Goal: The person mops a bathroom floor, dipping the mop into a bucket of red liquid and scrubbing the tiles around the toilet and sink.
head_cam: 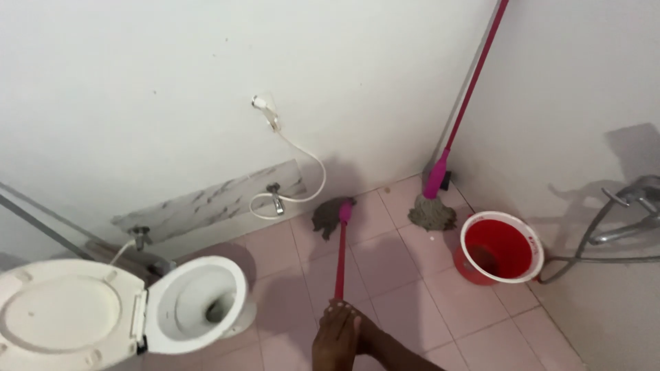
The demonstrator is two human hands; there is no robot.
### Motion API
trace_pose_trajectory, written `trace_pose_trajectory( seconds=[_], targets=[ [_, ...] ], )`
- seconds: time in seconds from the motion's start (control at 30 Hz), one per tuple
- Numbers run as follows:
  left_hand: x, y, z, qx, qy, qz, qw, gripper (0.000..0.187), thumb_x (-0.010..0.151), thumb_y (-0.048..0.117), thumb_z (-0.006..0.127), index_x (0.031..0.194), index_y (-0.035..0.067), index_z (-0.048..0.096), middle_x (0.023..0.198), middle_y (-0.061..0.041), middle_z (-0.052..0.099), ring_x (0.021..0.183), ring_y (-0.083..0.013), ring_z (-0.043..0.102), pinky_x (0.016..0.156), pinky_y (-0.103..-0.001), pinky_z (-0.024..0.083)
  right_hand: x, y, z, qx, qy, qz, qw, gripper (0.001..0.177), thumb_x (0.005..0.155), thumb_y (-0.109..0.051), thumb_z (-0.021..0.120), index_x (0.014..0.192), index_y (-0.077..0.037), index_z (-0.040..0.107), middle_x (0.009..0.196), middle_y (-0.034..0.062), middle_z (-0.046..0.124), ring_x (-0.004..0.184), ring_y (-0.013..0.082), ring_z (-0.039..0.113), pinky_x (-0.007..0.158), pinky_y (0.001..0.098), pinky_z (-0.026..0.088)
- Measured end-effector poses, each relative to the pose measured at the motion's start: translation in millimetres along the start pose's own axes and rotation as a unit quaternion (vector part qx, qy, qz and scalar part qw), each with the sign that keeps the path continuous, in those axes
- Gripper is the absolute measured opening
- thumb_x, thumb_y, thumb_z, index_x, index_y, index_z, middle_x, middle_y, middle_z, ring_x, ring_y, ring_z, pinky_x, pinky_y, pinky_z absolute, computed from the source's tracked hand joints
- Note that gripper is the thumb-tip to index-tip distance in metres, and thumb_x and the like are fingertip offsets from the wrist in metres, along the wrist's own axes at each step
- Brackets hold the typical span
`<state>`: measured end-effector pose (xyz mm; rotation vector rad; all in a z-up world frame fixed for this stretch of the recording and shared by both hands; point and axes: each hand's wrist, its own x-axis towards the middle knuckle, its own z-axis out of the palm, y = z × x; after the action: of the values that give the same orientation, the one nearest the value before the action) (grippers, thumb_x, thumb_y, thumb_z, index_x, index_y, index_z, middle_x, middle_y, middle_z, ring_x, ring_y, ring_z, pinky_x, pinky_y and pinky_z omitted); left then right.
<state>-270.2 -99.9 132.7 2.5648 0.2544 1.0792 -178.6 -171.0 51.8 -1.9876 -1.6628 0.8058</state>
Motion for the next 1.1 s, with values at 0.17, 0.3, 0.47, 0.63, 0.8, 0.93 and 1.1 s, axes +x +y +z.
trace_pose_trajectory(
  seconds=[0.17, 0.3, 0.47, 0.63, 0.8, 0.93, 1.1],
  targets=[
    [17, 1, 3, -0.010, 0.002, -0.004, 1.000, 0.017, 0.092, 0.017, 0.076, 0.097, 0.002, 0.075, 0.108, -0.013, 0.075, 0.107, -0.0289, 0.072, 0.093, -0.040, 0.059, 27, 41, 17, -0.013, 0.153, -0.101, 0.983, 0.034, 0.110, -0.036, 0.048, 0.120, -0.007, 0.062, 0.121, 0.0087, 0.062, 0.126, 0.0255, 0.053, 0.119, 0.0474, 0.027],
    [22, 32, -4, -0.006, -0.014, -0.029, 0.999, 0.018, 0.093, 0.017, 0.074, 0.100, 0.000, 0.074, 0.110, -0.014, 0.075, 0.110, -0.0321, 0.071, 0.096, -0.042, 0.057, 11, 42, -2, -0.063, 0.181, -0.141, 0.971, 0.025, 0.108, -0.031, 0.053, 0.106, -0.008, 0.063, 0.107, 0.0049, 0.062, 0.109, 0.0228, 0.056, 0.111, 0.0434, 0.042],
    [55, 78, 20, -0.022, -0.034, -0.066, 0.997, 0.020, 0.092, 0.017, 0.071, 0.101, -0.001, 0.074, 0.110, -0.015, 0.075, 0.113, -0.0347, 0.069, 0.096, -0.041, 0.056, -23, 58, -50, 0.049, 0.176, -0.136, 0.974, 0.022, 0.104, -0.028, 0.061, 0.094, -0.008, 0.062, 0.098, 0.0031, 0.062, 0.095, 0.0196, 0.056, 0.096, 0.0398, 0.049],
    [62, 147, 53, -0.060, -0.050, -0.163, 0.983, 0.023, 0.095, 0.018, 0.067, 0.103, -0.002, 0.075, 0.114, -0.016, 0.074, 0.107, -0.0316, 0.071, 0.093, -0.041, 0.056, -74, 79, -82, 0.036, 0.209, -0.160, 0.964, 0.028, 0.104, -0.029, 0.066, 0.086, -0.009, 0.059, 0.091, 0.0031, 0.061, 0.088, 0.0190, 0.056, 0.085, 0.0375, 0.051],
    [86, 226, 53, -0.147, 0.014, -0.225, 0.963, 0.035, 0.104, 0.025, 0.052, 0.104, 0.001, 0.077, 0.113, -0.016, 0.076, 0.115, -0.0326, 0.070, 0.102, -0.042, 0.052, -163, 43, -141, 0.345, 0.221, -0.182, 0.894, 0.022, 0.097, -0.023, 0.073, 0.097, -0.004, 0.063, 0.097, 0.0043, 0.063, 0.088, 0.0159, 0.060, 0.075, 0.0361, 0.052],
    [111, 285, 25, -0.185, 0.065, -0.173, 0.965, 0.041, 0.108, 0.026, 0.041, 0.123, 0.001, 0.070, 0.130, -0.020, 0.070, 0.131, -0.0382, 0.060, 0.112, -0.047, 0.043, -203, 19, -188, 0.488, 0.144, -0.093, 0.856, 0.021, 0.098, -0.021, 0.074, 0.089, -0.006, 0.063, 0.086, 0.0031, 0.063, 0.078, 0.0131, 0.060, 0.067, 0.0327, 0.052],
    [72, 309, 27, -0.031, 0.097, 0.000, 0.995, 0.050, 0.107, 0.028, 0.045, 0.150, 0.002, 0.043, 0.158, -0.029, 0.033, 0.149, -0.0472, 0.031, 0.121, -0.053, 0.028, -252, 5, -239, 0.545, 0.136, -0.009, 0.827, 0.016, 0.086, -0.012, 0.074, 0.080, -0.011, 0.059, 0.102, 0.0035, 0.072, 0.085, 0.0120, 0.066, 0.073, 0.0321, 0.058]
  ],
)
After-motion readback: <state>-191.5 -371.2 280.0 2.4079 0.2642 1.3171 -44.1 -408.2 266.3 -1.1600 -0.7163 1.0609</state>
